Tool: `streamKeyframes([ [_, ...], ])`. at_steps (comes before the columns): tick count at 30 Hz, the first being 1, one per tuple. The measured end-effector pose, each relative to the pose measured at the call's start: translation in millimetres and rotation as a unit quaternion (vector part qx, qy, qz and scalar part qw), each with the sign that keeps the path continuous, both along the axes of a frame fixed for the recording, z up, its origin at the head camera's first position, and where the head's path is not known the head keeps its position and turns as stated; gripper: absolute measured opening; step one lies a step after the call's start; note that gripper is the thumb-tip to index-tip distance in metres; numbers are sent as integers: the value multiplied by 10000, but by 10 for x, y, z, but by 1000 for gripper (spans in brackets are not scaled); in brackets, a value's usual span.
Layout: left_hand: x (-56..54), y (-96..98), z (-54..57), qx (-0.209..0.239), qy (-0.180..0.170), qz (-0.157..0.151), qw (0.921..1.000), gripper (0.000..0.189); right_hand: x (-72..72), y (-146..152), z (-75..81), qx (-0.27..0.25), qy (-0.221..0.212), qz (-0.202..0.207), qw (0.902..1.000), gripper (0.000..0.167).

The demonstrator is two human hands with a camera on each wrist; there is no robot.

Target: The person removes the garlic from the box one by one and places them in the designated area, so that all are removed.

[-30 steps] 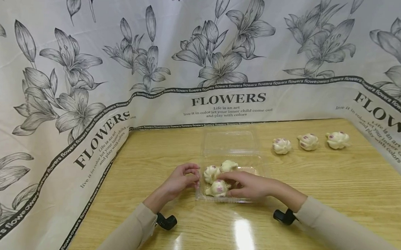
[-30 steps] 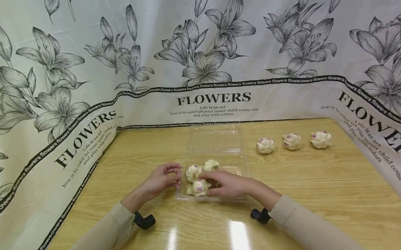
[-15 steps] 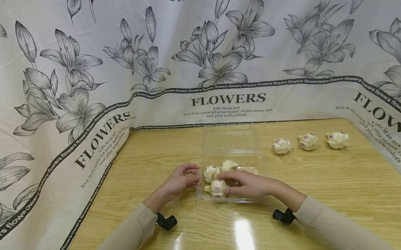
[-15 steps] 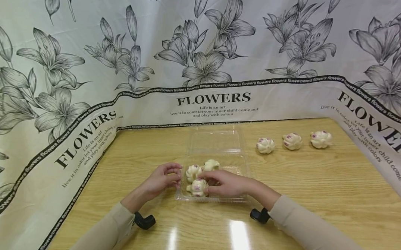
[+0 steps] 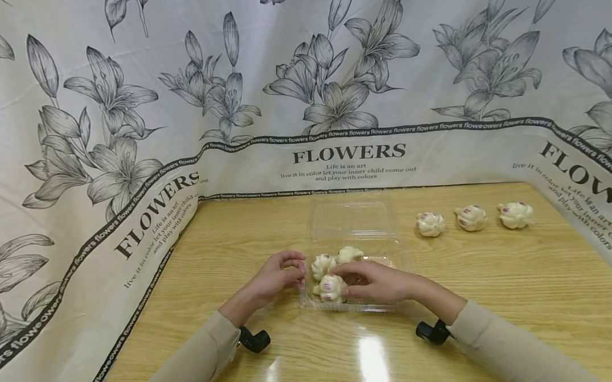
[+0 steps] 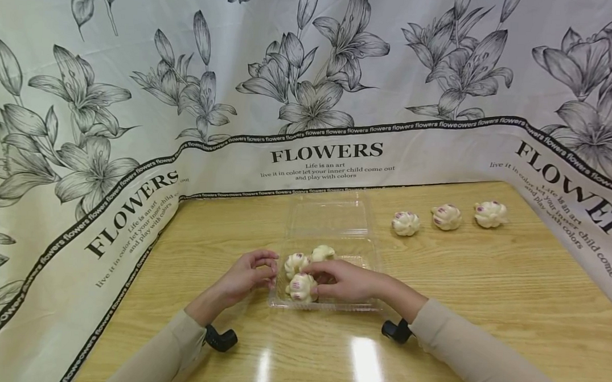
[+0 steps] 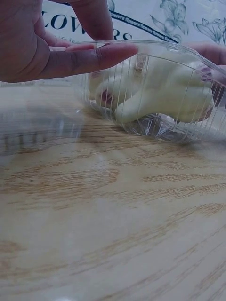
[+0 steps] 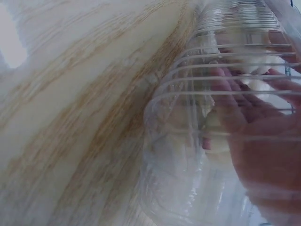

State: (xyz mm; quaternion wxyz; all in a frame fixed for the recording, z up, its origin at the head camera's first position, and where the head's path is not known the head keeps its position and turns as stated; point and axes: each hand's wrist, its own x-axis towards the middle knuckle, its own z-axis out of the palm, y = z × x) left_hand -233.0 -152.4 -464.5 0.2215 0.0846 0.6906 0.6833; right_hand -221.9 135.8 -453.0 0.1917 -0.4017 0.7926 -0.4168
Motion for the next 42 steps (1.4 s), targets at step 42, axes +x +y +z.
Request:
streamKeyframes([
  [42,19,-22,5,23,27,-32,10000,45,45,222,140,-256,-228,-241,9991,47],
])
